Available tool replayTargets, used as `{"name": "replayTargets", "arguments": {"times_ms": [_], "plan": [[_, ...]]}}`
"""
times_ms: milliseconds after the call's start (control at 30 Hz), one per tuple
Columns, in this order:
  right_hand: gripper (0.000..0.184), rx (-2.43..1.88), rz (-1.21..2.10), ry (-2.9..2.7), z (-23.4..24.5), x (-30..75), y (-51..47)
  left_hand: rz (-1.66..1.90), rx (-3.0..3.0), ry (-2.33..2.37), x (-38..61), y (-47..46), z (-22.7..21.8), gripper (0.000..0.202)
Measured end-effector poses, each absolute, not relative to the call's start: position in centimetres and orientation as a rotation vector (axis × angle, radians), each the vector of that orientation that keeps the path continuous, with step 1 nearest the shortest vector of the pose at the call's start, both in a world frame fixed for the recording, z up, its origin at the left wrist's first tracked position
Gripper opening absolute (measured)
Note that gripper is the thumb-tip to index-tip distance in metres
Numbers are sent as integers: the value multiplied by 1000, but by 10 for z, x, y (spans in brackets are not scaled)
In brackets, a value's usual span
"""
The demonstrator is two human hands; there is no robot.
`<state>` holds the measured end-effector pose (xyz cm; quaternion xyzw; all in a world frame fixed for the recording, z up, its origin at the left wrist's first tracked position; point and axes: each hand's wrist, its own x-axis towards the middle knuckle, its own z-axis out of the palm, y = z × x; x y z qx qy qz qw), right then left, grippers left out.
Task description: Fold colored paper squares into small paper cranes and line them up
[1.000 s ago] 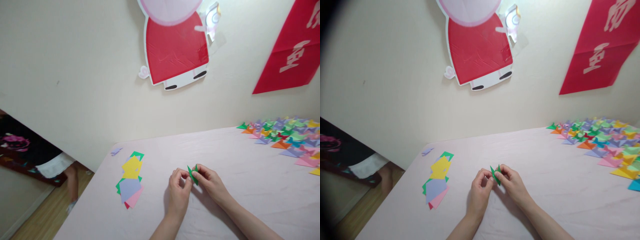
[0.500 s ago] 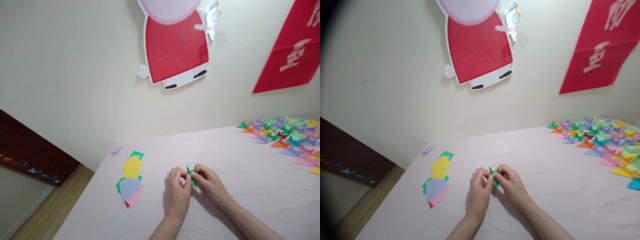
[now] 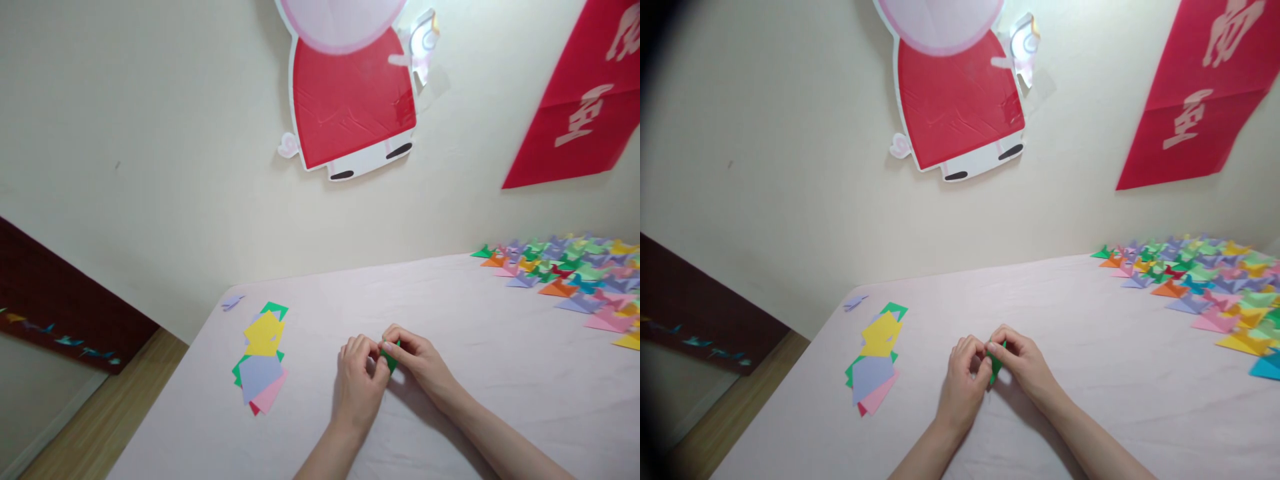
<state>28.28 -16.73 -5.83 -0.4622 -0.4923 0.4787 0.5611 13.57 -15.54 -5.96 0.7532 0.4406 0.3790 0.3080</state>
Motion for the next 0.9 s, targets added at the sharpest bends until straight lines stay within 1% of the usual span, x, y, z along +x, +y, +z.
{"name": "replayTargets", "arguments": {"times_ms": [67,200,400,633,800,900], "plan": [[37,-1081,1137,-1131,-59,282,-167,983,1990,1127,137,-156,-57,12],[37,-1054,1141,-1057,-63,282,-167,974,2021,1089,139,-157,-54,20],[38,-1074,1156,-935,-67,286,-165,1010,2017,1090,137,-158,-57,17],[45,-1087,1267,-1040,-66,284,-163,1129,1846,1169,133,-149,-65,22],[46,-1145,1165,-1061,-68,287,-163,1058,1816,1146,134,-149,-66,19],[46,-1151,1122,-1055,-70,288,-163,986,1850,1148,135,-150,-65,22]]}}
